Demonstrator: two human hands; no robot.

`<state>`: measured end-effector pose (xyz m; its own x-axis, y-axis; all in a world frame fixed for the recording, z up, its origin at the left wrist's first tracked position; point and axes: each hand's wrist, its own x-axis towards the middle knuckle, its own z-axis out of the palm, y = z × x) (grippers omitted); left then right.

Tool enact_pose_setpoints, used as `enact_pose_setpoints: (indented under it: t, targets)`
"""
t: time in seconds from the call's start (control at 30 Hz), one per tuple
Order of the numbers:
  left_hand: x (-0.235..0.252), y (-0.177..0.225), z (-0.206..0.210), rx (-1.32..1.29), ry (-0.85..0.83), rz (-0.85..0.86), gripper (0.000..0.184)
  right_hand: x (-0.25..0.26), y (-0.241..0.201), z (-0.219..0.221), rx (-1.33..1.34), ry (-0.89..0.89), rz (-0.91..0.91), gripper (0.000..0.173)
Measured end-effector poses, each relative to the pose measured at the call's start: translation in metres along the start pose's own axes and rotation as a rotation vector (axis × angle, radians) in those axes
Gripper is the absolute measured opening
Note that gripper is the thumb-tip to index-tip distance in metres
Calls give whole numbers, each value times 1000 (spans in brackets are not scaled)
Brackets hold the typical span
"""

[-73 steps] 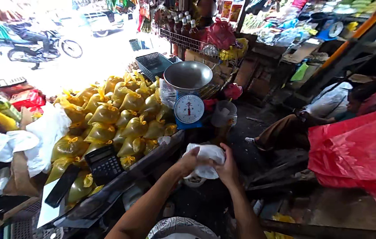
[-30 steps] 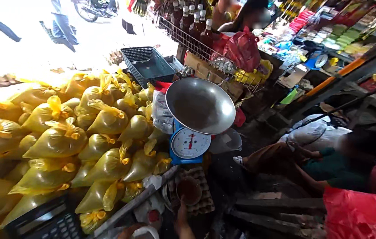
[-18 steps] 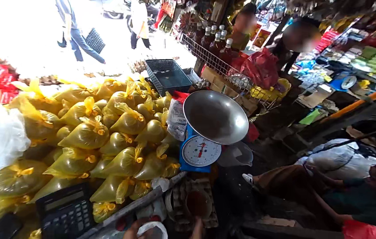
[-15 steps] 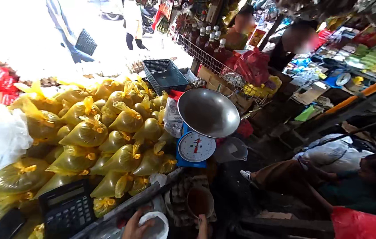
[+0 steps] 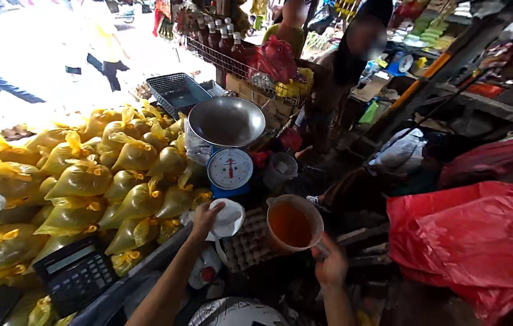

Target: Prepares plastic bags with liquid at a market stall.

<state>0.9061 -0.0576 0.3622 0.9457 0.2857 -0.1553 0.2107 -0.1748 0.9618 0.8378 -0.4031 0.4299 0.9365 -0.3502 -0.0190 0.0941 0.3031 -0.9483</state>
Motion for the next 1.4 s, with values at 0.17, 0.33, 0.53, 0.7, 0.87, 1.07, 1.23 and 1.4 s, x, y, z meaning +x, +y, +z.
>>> enact_pose_setpoints:
  t: [0.17, 0.33, 0.53, 0.7, 0.87, 1.07, 1.23, 1.4]
  targets:
    - [21, 62, 34, 199, -106, 141, 36, 14, -63, -3, 0, -2, -76, 42]
    - [30, 108, 63, 434, -160, 253, 47, 34, -104, -2, -208, 33, -85, 40]
    - [19, 138, 78, 536, -152, 326, 45, 51, -137, 8, -470, -144, -67, 49]
    - [9, 146, 77, 551, -157, 255, 40, 69, -153, 28, -758, -234, -87, 59]
    - [7, 145, 78, 555, -171, 238, 40, 90, -164, 45, -987, -364, -131, 72]
    - [6, 141, 75, 581, -203, 188, 48, 101, -174, 58, -1061, -439, -177, 70]
    - [7, 135, 72, 541, -231, 189, 47, 102, -179, 70, -1106, -490, -210, 69]
    - [5, 137, 70, 535, -238, 187, 48, 101, -180, 79, -1181, -477, -185, 69]
